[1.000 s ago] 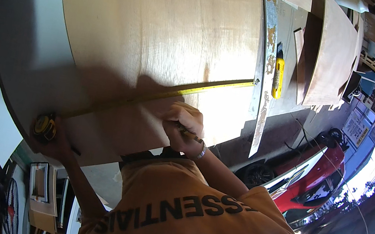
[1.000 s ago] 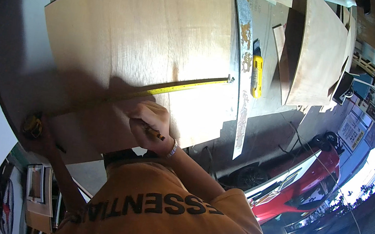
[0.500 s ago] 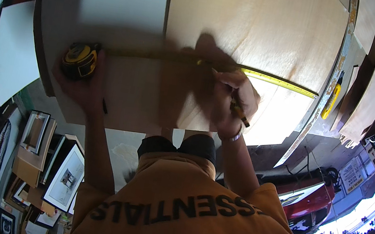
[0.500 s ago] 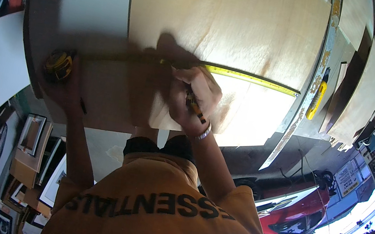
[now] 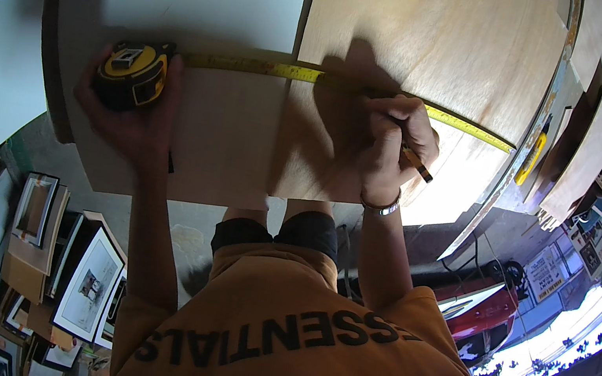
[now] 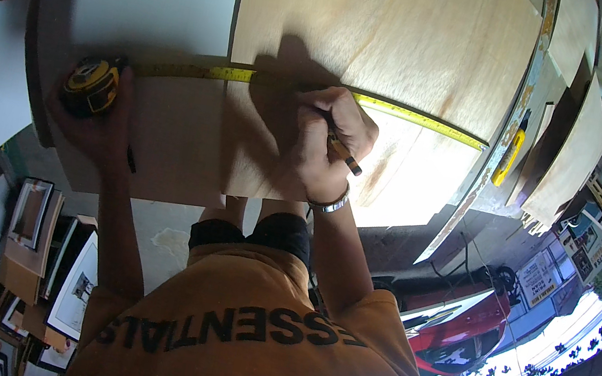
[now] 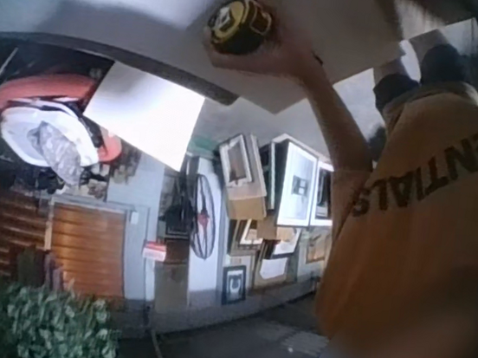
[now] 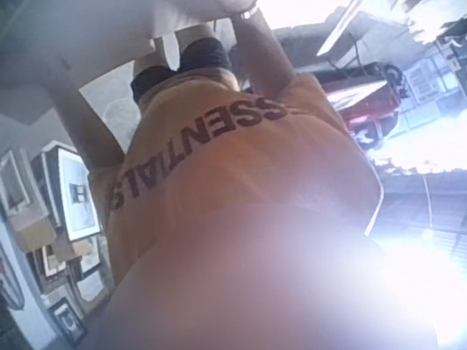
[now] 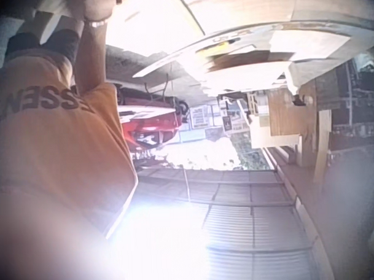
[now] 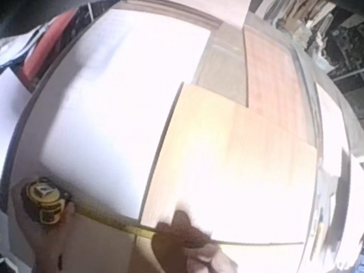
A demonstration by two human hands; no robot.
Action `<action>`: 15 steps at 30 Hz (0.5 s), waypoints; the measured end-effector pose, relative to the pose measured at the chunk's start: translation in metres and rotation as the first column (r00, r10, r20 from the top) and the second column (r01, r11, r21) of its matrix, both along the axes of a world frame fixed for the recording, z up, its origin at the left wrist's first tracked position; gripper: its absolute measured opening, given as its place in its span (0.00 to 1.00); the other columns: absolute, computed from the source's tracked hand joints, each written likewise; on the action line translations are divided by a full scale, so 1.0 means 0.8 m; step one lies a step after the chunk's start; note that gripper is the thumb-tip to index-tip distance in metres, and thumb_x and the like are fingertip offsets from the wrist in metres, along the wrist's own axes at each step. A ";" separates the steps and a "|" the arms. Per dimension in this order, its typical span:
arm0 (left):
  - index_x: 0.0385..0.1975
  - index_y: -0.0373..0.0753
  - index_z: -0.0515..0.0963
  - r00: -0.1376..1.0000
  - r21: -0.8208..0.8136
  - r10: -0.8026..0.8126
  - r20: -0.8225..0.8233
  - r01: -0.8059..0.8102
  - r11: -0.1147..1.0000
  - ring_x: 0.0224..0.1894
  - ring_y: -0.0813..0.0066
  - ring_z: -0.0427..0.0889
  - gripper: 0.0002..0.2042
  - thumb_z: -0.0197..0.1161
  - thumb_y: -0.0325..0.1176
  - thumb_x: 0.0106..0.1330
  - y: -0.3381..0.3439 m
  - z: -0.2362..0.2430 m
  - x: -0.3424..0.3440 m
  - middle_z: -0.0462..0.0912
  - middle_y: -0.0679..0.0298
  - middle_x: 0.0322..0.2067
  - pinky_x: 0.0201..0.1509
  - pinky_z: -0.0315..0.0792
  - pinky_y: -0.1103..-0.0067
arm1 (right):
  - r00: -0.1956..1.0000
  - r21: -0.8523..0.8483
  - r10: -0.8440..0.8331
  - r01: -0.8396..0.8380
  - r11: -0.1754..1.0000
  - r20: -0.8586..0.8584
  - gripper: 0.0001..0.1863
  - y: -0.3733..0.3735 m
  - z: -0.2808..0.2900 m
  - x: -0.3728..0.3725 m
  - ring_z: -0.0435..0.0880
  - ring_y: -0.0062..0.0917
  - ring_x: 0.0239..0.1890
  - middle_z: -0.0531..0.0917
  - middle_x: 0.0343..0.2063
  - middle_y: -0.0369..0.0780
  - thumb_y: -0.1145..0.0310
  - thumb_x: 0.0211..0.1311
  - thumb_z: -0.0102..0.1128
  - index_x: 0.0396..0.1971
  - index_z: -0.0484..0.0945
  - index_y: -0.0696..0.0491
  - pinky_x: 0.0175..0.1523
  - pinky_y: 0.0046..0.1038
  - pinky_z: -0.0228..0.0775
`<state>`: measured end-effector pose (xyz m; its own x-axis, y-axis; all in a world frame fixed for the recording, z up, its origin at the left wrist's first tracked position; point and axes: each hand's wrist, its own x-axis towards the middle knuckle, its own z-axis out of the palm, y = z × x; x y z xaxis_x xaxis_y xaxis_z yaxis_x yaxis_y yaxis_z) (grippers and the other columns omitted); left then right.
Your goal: The person measures and marks a wooden board with a tape measure and pencil, then uses a utility knife and metal straightedge to score and cut the board into smaller pieces. The person repeats the measure-mark-cut cycle on the same board multiple times.
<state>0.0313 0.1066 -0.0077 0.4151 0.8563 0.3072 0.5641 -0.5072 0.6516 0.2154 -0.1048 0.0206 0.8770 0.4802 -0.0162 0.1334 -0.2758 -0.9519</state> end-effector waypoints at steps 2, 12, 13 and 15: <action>0.58 0.36 0.70 1.000 0.006 -0.007 -0.003 0.007 1.000 0.56 0.65 0.80 0.36 0.85 0.32 0.50 0.000 0.001 0.001 0.76 0.56 0.53 0.63 0.81 0.70 | 1.000 0.000 -0.014 0.014 1.000 -0.005 0.05 -0.001 0.001 0.000 0.75 0.19 0.22 0.79 0.20 0.39 0.81 0.52 0.54 0.25 0.80 0.62 0.30 0.21 0.66; 0.58 0.36 0.69 1.000 -0.011 -0.018 0.021 0.018 1.000 0.56 0.64 0.80 0.36 0.84 0.33 0.51 0.000 0.001 0.005 0.75 0.55 0.53 0.62 0.81 0.70 | 0.997 0.002 0.062 -0.062 0.998 0.049 0.05 -0.001 -0.006 0.006 0.75 0.23 0.21 0.79 0.20 0.41 0.81 0.52 0.54 0.24 0.80 0.62 0.30 0.23 0.66; 0.59 0.36 0.69 1.000 -0.012 -0.018 0.016 0.019 1.000 0.56 0.64 0.80 0.36 0.84 0.33 0.51 0.000 0.001 0.005 0.75 0.55 0.53 0.62 0.81 0.70 | 0.997 0.009 0.062 -0.063 0.998 0.049 0.05 -0.002 -0.007 0.006 0.75 0.23 0.21 0.79 0.20 0.41 0.81 0.52 0.54 0.24 0.80 0.62 0.30 0.23 0.66; 0.59 0.36 0.68 1.000 -0.019 -0.016 0.010 0.016 1.000 0.56 0.64 0.80 0.36 0.84 0.32 0.51 0.000 0.002 0.004 0.75 0.55 0.53 0.63 0.81 0.70 | 0.998 0.010 0.060 -0.060 0.998 0.038 0.04 -0.002 -0.008 0.005 0.75 0.24 0.21 0.79 0.20 0.41 0.81 0.52 0.54 0.24 0.79 0.62 0.30 0.24 0.66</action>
